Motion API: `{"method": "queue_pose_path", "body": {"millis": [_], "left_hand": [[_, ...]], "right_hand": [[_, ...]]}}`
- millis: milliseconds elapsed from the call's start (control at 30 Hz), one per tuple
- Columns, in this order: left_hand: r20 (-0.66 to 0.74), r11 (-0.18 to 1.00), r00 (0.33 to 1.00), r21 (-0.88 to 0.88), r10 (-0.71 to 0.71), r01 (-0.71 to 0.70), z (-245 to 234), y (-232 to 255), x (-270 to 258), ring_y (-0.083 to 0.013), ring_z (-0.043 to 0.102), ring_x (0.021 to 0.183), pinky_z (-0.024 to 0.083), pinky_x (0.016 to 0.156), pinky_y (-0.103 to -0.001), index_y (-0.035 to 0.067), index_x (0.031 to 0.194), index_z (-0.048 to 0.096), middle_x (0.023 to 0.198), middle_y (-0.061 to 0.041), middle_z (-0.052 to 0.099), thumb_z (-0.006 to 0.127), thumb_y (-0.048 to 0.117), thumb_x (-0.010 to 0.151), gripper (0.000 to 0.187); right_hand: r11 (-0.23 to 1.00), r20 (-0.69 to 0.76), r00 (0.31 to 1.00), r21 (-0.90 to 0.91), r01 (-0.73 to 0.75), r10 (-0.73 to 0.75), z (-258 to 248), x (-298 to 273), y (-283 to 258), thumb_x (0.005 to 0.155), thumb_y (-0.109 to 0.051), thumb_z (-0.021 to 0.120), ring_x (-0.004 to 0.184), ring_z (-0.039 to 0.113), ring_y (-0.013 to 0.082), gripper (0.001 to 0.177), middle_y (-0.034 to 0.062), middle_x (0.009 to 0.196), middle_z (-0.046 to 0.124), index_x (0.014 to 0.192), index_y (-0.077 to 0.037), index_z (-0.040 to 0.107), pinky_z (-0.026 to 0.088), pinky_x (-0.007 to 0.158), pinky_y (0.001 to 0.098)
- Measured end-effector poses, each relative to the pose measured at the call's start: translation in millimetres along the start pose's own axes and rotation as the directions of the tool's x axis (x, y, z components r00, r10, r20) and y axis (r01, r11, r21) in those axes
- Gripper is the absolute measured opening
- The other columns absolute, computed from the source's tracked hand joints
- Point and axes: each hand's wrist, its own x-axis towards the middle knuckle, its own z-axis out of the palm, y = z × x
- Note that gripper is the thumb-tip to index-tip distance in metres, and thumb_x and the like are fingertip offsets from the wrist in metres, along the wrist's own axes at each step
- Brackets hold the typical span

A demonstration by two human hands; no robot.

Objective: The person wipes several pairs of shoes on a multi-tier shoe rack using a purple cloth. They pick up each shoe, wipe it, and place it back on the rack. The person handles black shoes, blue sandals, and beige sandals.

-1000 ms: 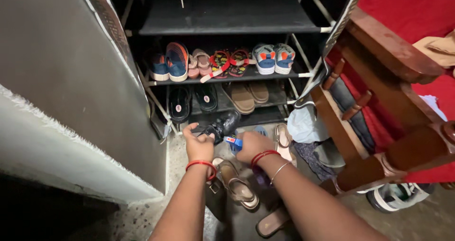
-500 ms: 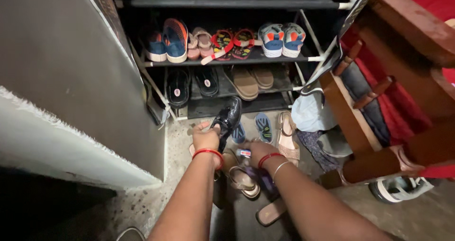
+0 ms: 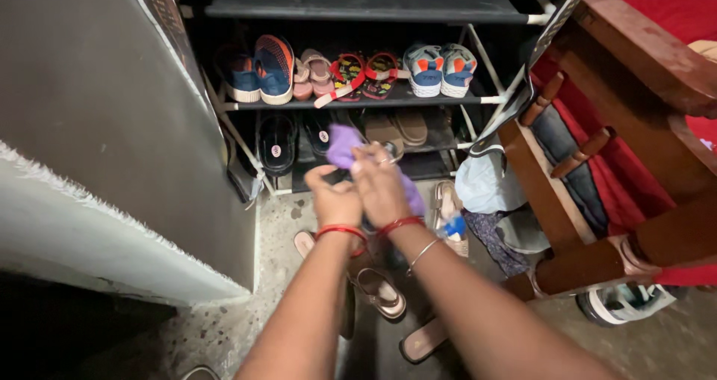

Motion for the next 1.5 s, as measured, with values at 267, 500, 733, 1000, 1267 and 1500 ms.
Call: {"method": "queue_pose_path", "body": {"millis": [267, 500, 733, 1000, 1267, 1500], "left_hand": [[0.131, 0.997, 0.989, -0.036, 0.073, -0.069, 3.8, 17.1, -11.3, -0.0101, 0.057, 0.067, 0.05, 0.065, -0.027, 0.011, 0.12, 0.035, 0.071, -0.003, 0.061, 0.071, -0.006, 0.082, 0.055], [0.03, 0.988, 0.989, -0.068, 0.143, -0.141, 12.0, 19.3, 8.5, -0.0125, 0.063, 0.074, 0.052, 0.07, -0.027, 0.011, 0.117, 0.039, 0.08, -0.005, 0.065, 0.071, -0.003, 0.084, 0.049], [0.071, 0.975, 0.974, 0.026, 0.216, -0.219, 3.1, 31.2, 1.7, -0.0198, 0.066, 0.077, 0.054, 0.069, -0.033, 0.011, 0.116, 0.038, 0.09, -0.014, 0.063, 0.068, -0.005, 0.081, 0.049], [0.215, 0.911, 0.958, 0.326, 0.188, -0.252, 7.8, 84.6, -42.4, -0.0213, 0.066, 0.062, 0.051, 0.066, -0.036, 0.013, 0.115, 0.04, 0.066, -0.009, 0.068, 0.07, 0.0, 0.083, 0.046], [0.032, 0.941, 0.944, 0.077, 0.329, -0.33, -9.7, 44.9, 13.0, -0.0142, 0.06, 0.063, 0.051, 0.064, -0.032, 0.011, 0.116, 0.036, 0.068, -0.004, 0.061, 0.072, -0.002, 0.083, 0.051], [0.209, 0.913, 0.932, 0.225, 0.295, -0.34, 0.4, 83.9, -31.4, -0.0156, 0.065, 0.061, 0.052, 0.063, -0.032, 0.01, 0.115, 0.037, 0.063, -0.006, 0.064, 0.071, -0.001, 0.083, 0.048]], "right_hand": [[0.955, 0.041, 0.996, -0.289, -0.065, 0.08, -37.4, 4.6, 7.2, 0.091, -0.008, 0.059, 0.144, 0.047, 0.0337, 0.035, 0.0105, 0.132, 0.065, 0.124, -0.012, 0.068, 0.02, 0.121, 0.055], [0.996, -0.046, 0.997, -0.07, 0.057, -0.06, -15.2, 7.3, 9.2, 0.096, -0.006, 0.06, 0.135, 0.05, 0.0402, 0.023, 0.0178, 0.133, 0.064, 0.118, -0.007, 0.068, 0.031, 0.121, 0.0555], [0.976, -0.083, 0.992, -0.206, 0.076, -0.094, -21.4, 18.3, 4.7, 0.077, 0.003, 0.06, 0.124, 0.061, 0.0428, 0.03, 0.0214, 0.114, 0.07, 0.106, -0.002, 0.068, 0.03, 0.118, 0.0602], [0.902, -0.209, 0.936, -0.275, -0.334, 0.283, -52.3, 34.3, 40.2, 0.091, -0.004, 0.066, 0.096, 0.062, 0.0455, 0.008, 0.0253, 0.095, 0.068, 0.092, 0.002, 0.072, 0.045, 0.092, 0.053], [0.969, -0.05, 0.995, 0.229, 0.096, -0.087, -17.6, 24.0, -19.4, 0.08, 0.01, 0.058, 0.109, 0.067, 0.0401, 0.026, 0.0211, 0.109, 0.071, 0.101, 0.001, 0.071, 0.048, 0.102, 0.0438], [0.952, -0.205, 0.954, -0.173, -0.254, 0.217, -60.0, 31.5, 28.3, 0.084, 0.007, 0.06, 0.101, 0.064, 0.0435, 0.018, 0.0212, 0.1, 0.07, 0.096, 0.001, 0.071, 0.05, 0.092, 0.0473]]}}
